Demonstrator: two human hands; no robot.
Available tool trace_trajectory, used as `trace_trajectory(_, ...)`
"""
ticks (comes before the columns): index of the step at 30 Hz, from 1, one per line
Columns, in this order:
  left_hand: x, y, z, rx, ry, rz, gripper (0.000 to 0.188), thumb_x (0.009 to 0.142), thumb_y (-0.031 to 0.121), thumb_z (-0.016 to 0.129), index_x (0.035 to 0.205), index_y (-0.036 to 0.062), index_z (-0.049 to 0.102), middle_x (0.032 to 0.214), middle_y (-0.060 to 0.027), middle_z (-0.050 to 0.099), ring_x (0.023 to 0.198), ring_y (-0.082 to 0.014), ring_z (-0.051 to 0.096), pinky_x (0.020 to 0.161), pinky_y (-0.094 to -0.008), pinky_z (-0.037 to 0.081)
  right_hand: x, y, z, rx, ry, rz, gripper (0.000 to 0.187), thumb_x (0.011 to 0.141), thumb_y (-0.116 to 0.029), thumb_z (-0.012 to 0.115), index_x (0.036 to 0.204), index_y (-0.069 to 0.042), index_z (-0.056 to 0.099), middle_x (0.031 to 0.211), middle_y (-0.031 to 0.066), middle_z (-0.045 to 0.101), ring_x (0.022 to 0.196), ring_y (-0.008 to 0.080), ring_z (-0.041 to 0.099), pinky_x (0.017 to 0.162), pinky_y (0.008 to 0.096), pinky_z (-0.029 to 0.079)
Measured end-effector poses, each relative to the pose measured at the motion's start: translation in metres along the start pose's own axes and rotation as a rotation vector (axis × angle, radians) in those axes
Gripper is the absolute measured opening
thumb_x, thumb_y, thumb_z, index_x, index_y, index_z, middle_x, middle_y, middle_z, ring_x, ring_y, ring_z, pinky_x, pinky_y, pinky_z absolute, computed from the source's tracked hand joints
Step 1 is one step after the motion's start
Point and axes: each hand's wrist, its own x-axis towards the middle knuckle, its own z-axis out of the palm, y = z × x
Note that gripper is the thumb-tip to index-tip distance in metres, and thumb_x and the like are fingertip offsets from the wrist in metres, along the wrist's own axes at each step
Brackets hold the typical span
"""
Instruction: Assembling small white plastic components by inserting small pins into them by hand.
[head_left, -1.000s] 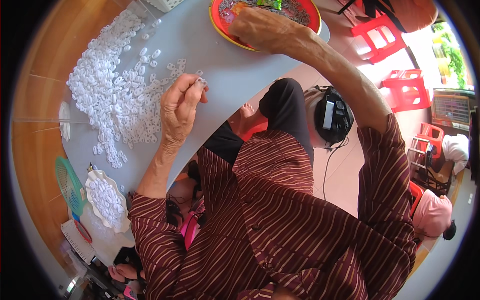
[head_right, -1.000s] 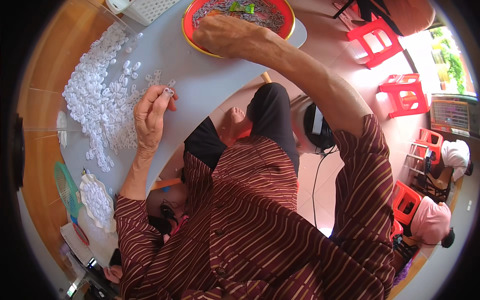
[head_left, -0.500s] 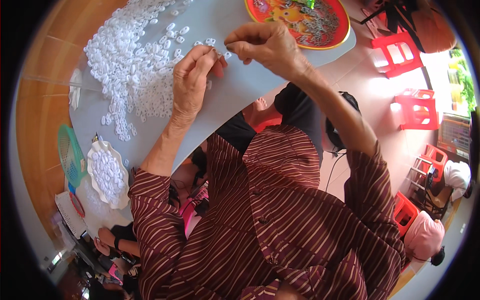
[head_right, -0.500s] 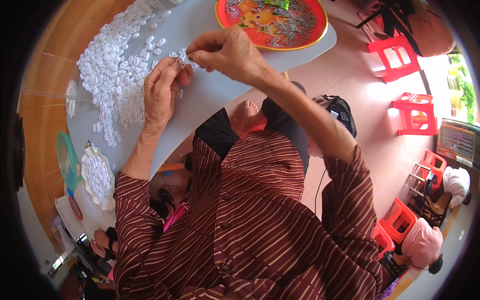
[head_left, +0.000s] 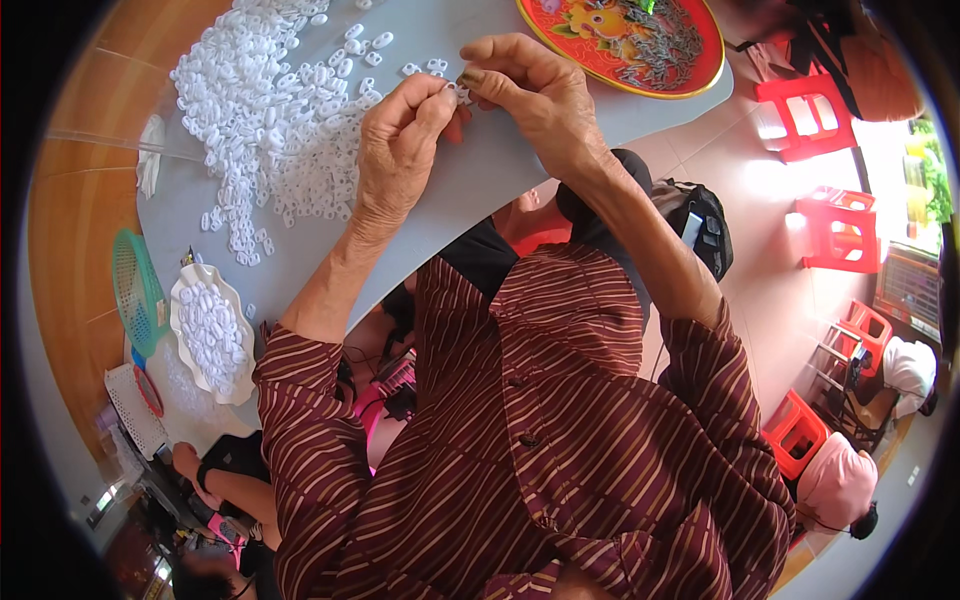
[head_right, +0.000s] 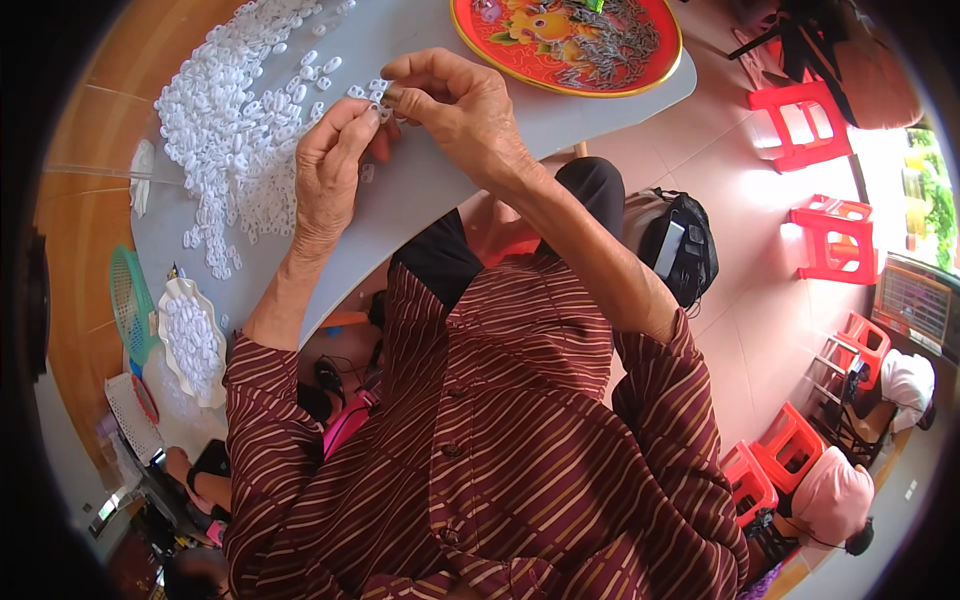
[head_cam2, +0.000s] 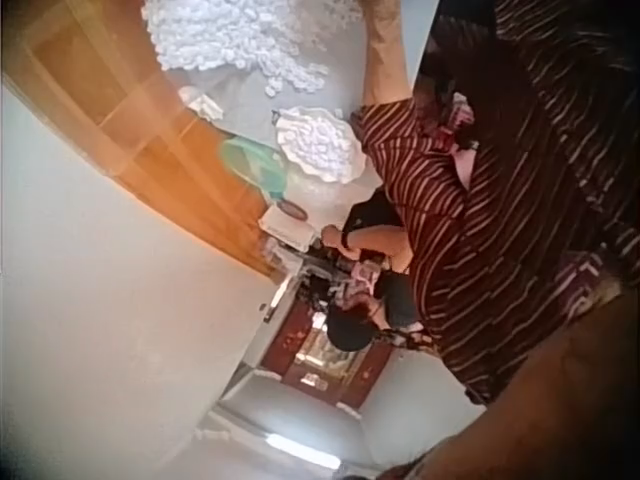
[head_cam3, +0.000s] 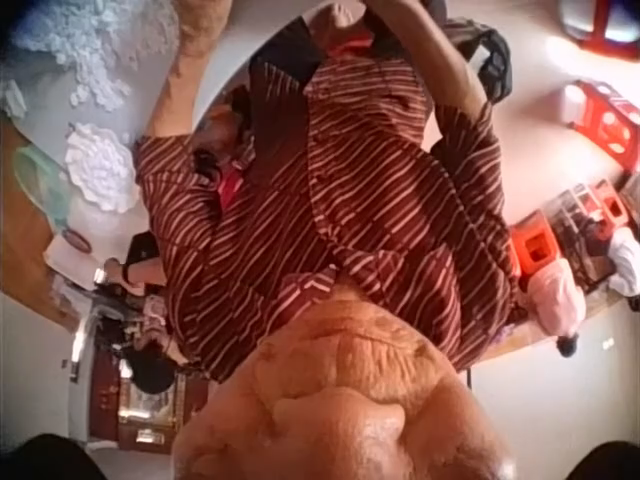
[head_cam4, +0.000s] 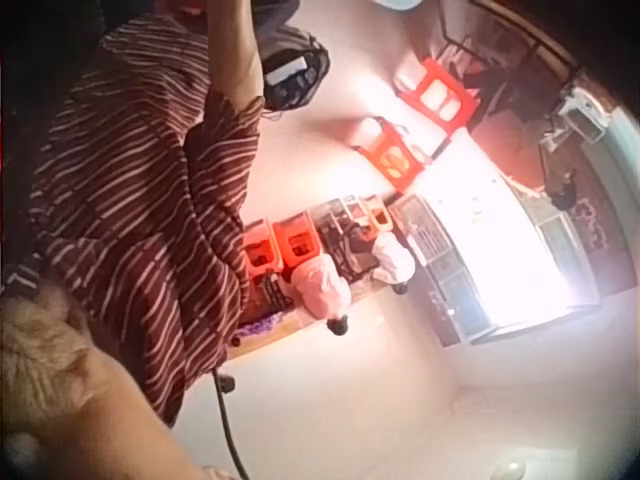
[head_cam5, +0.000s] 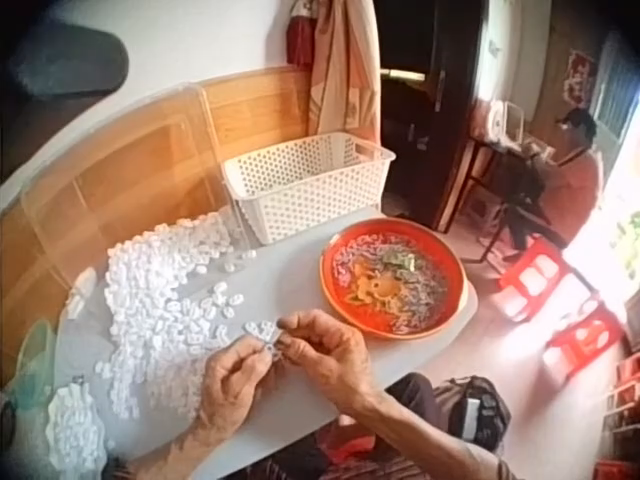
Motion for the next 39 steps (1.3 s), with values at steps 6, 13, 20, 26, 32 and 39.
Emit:
trace_trajectory(6, 0.0, -0.001, 0.002, 0.049, 0.017, 0.014, 0.018, 0.091, 0.017, 0.052, 0.084, 0.0017, 0.058, 0.069, -0.0008, 0.058, 0.062, -0.0064, 0.051, 0.058, -0.0217, 0.043, -0.002, -0.001, 0.0, -0.007, 0.021, -0.009, 0.02, 0.087, -0.006, 0.063, 0.106, 0.0, 0.061, 0.089, 0.0051, 0.066, 0.083, 0.0091, 0.061, 0.077, 0.0234, 0.051)
trace_trajectory(13, 0.0, -0.001, 0.001, 0.091, 0.006, 0.026, 0.018, 0.091, 0.017, 0.053, 0.084, 0.0018, 0.059, 0.07, -0.0009, 0.059, 0.061, -0.0069, 0.052, 0.056, -0.022, 0.044, -0.002, 0.002, 0.001, -0.002, 0.036, -0.033, 0.02, 0.086, -0.006, 0.063, 0.105, 0.0, 0.06, 0.088, 0.0049, 0.066, 0.081, 0.0089, 0.061, 0.076, 0.0229, 0.051)
trace_trajectory(20, 0.0, -0.005, 0.001, 0.102, 0.008, 0.057, 0.019, 0.092, 0.018, 0.053, 0.084, 0.0023, 0.059, 0.066, 0.0003, 0.057, 0.06, -0.0057, 0.05, 0.055, -0.0217, 0.042, -0.003, 0.001, 0.0, -0.033, 0.011, -0.059, 0.02, 0.087, -0.007, 0.063, 0.105, 0.0, 0.061, 0.087, 0.0051, 0.066, 0.081, 0.0089, 0.061, 0.075, 0.0223, 0.051)
trace_trajectory(26, -0.001, -0.005, -0.001, 0.106, -0.044, 0.031, 0.018, 0.091, 0.018, 0.054, 0.086, 0.0021, 0.06, 0.069, 0.0, 0.058, 0.061, -0.0063, 0.051, 0.056, -0.0218, 0.042, 0.003, 0.0, -0.013, -0.076, -0.095, -0.033, 0.014, 0.087, -0.012, 0.064, 0.093, 0.0, 0.066, 0.079, 0.0022, 0.065, 0.072, 0.0068, 0.058, 0.067, 0.0206, 0.05)
trace_trajectory(32, -0.002, -0.003, 0.001, 0.047, -0.046, 0.028, 0.019, 0.09, 0.019, 0.055, 0.087, 0.0014, 0.061, 0.072, -0.0011, 0.06, 0.063, -0.0076, 0.054, 0.059, -0.0224, 0.044, 0.003, -0.001, -0.016, -0.263, -0.137, -0.101, 0.02, 0.089, -0.021, 0.062, 0.091, -0.002, 0.064, 0.069, -0.0025, 0.056, 0.063, 0.0036, 0.049, 0.057, 0.0182, 0.042)
trace_trajectory(39, -0.002, -0.005, 0.003, 0.083, -0.027, 0.085, 0.017, 0.09, 0.017, 0.055, 0.087, 0.0017, 0.061, 0.073, -0.0004, 0.06, 0.063, -0.007, 0.054, 0.057, -0.022, 0.044, 0.003, -0.003, -0.014, -0.319, -0.119, -0.101, 0.026, 0.087, -0.025, 0.065, 0.09, 0.001, 0.065, 0.073, 0.0039, 0.065, 0.069, 0.0083, 0.06, 0.062, 0.0235, 0.049)
